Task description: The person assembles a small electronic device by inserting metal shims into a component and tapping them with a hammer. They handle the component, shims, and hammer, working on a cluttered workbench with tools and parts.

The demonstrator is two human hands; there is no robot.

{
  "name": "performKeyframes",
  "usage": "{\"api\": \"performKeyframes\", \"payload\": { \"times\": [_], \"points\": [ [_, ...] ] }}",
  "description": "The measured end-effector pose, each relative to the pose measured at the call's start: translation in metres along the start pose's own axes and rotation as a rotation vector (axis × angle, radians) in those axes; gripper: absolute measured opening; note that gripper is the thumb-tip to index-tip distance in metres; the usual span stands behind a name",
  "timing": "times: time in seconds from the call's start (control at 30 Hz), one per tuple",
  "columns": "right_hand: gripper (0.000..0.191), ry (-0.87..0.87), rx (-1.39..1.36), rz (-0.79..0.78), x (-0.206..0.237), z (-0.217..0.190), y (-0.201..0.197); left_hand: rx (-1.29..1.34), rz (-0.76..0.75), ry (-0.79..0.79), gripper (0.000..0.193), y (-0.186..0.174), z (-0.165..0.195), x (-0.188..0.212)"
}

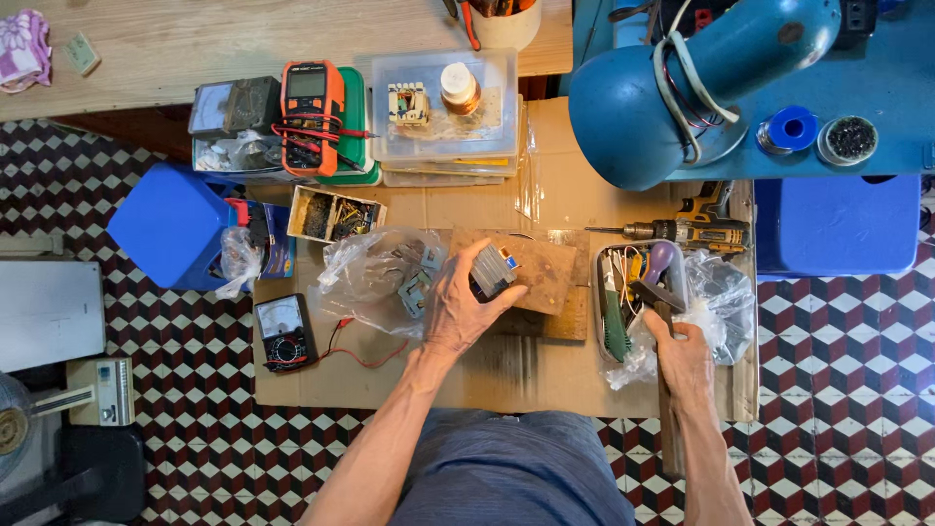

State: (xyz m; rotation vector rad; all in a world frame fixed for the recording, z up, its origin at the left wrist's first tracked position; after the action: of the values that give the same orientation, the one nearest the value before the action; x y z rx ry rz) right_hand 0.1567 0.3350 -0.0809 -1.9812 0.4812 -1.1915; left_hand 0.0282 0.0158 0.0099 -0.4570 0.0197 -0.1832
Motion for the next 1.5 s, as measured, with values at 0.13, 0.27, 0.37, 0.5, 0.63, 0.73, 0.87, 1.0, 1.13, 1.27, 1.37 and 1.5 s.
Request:
{"api": "performKeyframes", "payload": {
  "times": [0.13,0.27,0.37,0.5,0.63,0.73,0.87,1.0,1.13,1.27,1.37,1.5],
  "points": [
    [0.076,-0.049,-0.103,-0.029,0.018,-0.023,-0.013,0.014,0.076,0.023,0.07,0.001,-0.002,-0.003],
    [0.061,-0.153,-0.146,-0.059,0.08,-0.057,-0.041,0.045,0.125,0.124,0.065,-0.005,-0.012,-0.002],
    [0.048,-0.279,-0.17,-0.047,0.146,-0.089,-0.062,0.039,0.151,0.166,0.063,-0.01,-0.014,0.002],
    [0.049,-0.523,0.003,0.047,0.193,-0.149,-0.068,0.074,0.201,0.195,0.064,-0.01,-0.014,0.003],
    [0.042,-0.798,0.09,0.202,0.221,-0.18,-0.059,0.066,0.225,0.22,0.062,-0.012,-0.018,0.002],
    [0.043,-0.789,0.097,0.2,0.23,-0.19,-0.05,0.085,0.234,0.237,0.062,-0.013,-0.019,0.003],
    [0.037,-0.882,0.142,0.221,0.234,-0.197,-0.047,0.095,0.245,0.229,0.064,-0.012,-0.019,0.003],
    [0.038,-0.957,0.153,0.377,0.244,-0.192,-0.053,0.059,0.247,0.222,0.064,-0.013,-0.019,0.003],
    [0.04,-0.688,0.249,0.178,0.245,-0.195,-0.047,0.085,0.233,0.232,0.066,-0.013,-0.02,0.003],
    [0.041,-0.772,0.222,0.22,0.246,-0.2,-0.043,0.089,0.248,0.229,0.065,-0.014,-0.021,0.002],
    [0.039,-0.857,0.104,0.287,0.248,-0.197,-0.041,0.086,0.26,0.226,0.065,-0.014,-0.022,0.001],
    [0.037,-0.915,0.121,0.324,0.247,-0.196,-0.032,0.077,0.243,0.189,0.067,-0.015,-0.024,0.002]
  ]
}}
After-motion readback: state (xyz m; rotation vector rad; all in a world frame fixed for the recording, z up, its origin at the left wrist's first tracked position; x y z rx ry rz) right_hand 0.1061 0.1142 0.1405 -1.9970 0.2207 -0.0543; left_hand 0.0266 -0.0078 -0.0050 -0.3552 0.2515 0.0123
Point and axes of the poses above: each hand's wrist, its own x-axis away from the middle knuckle, its own y-axis out of the palm, z = x × y, the point moved 1 cm from there along -x, towards the middle knuckle, and after that the axes turned 14 degrees about x, right-handed, at the moved point
